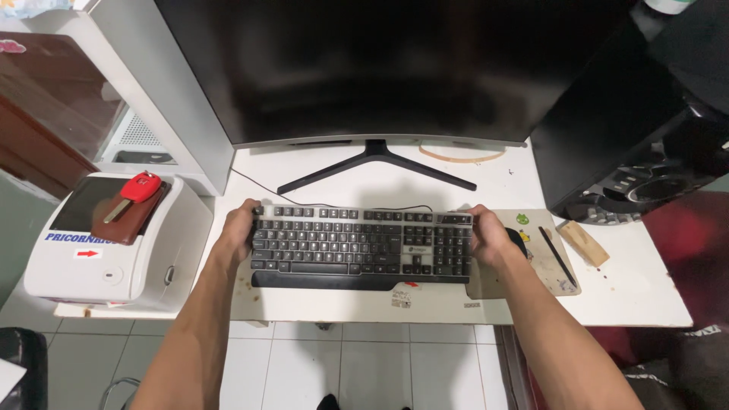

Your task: Organize a desk by moving a hat, keyboard, and mouse, and sorting through various papers and envelopes.

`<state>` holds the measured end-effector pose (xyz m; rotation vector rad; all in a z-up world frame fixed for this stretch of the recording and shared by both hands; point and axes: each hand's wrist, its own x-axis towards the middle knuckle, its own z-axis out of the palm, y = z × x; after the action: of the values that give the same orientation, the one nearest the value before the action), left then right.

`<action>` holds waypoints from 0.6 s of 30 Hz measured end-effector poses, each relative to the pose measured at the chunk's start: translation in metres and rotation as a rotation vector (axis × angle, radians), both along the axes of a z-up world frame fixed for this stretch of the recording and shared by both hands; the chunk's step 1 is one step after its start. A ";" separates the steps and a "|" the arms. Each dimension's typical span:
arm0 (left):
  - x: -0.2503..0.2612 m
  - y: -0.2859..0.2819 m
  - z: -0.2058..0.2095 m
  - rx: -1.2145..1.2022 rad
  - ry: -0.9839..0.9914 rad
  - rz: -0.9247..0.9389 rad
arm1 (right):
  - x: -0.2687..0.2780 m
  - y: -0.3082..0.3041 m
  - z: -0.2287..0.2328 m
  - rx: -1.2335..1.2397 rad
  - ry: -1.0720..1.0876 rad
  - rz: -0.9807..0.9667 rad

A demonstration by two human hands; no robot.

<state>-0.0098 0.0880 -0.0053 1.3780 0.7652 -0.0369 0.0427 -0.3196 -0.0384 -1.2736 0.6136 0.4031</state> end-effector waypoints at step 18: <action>-0.004 0.000 -0.004 -0.086 -0.080 0.076 | -0.045 0.067 0.092 -0.518 0.021 0.016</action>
<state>-0.0139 0.0883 -0.0092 1.2605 0.7402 0.0446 -0.0024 -0.2524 0.0535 -1.7690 0.7550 0.2772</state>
